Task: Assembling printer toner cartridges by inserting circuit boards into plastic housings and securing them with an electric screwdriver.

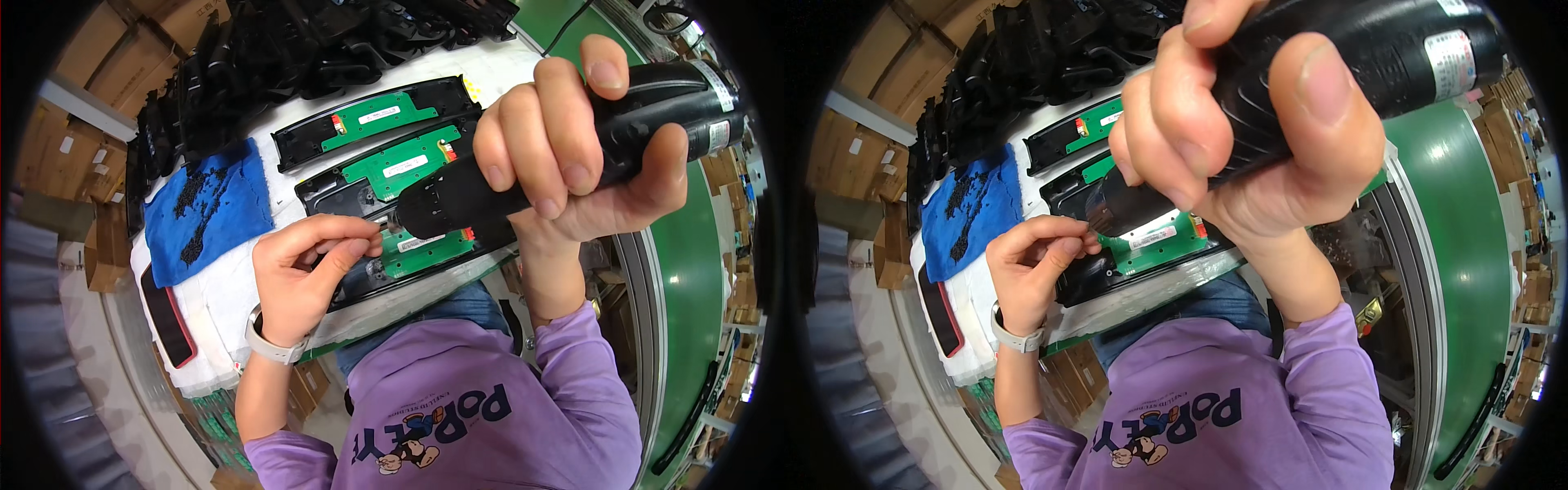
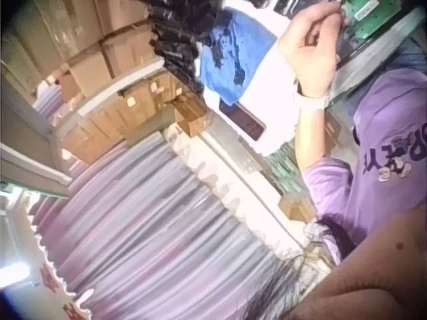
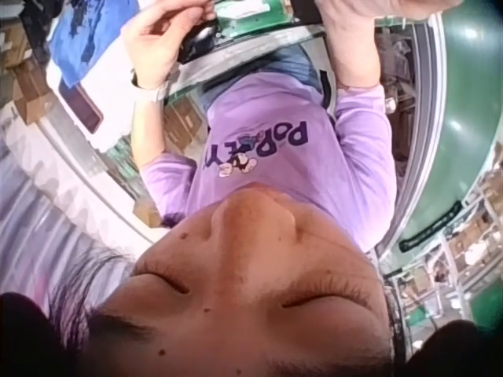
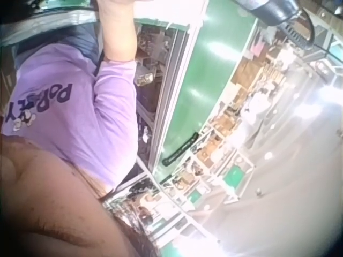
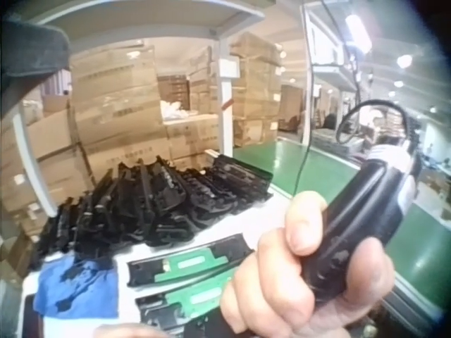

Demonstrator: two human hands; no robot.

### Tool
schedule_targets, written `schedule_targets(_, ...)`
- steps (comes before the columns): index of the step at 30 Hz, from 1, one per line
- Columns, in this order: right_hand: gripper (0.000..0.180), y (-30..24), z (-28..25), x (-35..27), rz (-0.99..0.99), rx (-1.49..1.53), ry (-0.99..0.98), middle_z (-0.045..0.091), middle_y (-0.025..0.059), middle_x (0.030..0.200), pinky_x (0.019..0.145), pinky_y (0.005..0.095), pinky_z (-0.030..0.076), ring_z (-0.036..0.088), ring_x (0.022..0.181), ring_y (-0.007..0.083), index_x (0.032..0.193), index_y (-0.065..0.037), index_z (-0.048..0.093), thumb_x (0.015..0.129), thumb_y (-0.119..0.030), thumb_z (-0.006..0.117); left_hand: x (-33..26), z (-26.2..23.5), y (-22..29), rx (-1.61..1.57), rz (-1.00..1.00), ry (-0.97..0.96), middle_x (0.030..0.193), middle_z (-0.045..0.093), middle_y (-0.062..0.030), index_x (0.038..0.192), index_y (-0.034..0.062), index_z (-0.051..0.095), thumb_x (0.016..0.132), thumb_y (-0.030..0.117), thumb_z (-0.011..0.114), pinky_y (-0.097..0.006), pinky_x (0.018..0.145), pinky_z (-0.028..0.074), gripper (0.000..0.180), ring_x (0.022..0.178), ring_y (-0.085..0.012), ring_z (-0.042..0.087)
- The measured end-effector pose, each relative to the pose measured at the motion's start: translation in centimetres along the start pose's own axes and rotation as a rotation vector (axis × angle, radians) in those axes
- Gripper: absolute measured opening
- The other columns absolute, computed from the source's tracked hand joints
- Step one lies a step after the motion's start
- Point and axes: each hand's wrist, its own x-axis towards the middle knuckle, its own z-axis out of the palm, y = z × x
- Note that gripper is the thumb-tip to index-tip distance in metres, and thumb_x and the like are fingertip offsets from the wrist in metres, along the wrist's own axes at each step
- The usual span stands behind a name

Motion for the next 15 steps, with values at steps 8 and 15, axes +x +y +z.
schedule_targets(8,0.04,2.2,0.7,-1.3,-0.156,0.103,0.141,0.049,-0.0016,0.067,0.061,0.0317,0.043,0.05,0.054,0.0114,0.109,-0.008,0.042,0.086,-0.039,0.051,-0.1,-0.2,-0.3,-0.063,-0.117,0.046,0.081,0.066,-0.0106,0.089,-0.007,0.062,0.077,-0.009,0.061,-0.02,0.067,0.05,0.013,0.074,-0.0135,0.064)
schedule_targets(15,0.039,2.5,1.8,-1.7,-0.163,0.145,0.258,0.048,-0.0002,0.068,0.06,0.032,0.042,0.048,0.052,0.0122,0.109,-0.007,0.043,0.087,-0.038,0.049,-0.2,0.0,-0.4,-0.112,-0.164,0.046,0.079,0.066,-0.0103,0.089,-0.0064,0.062,0.076,-0.008,0.063,-0.02,0.066,0.05,0.013,0.072,-0.0134,0.064)
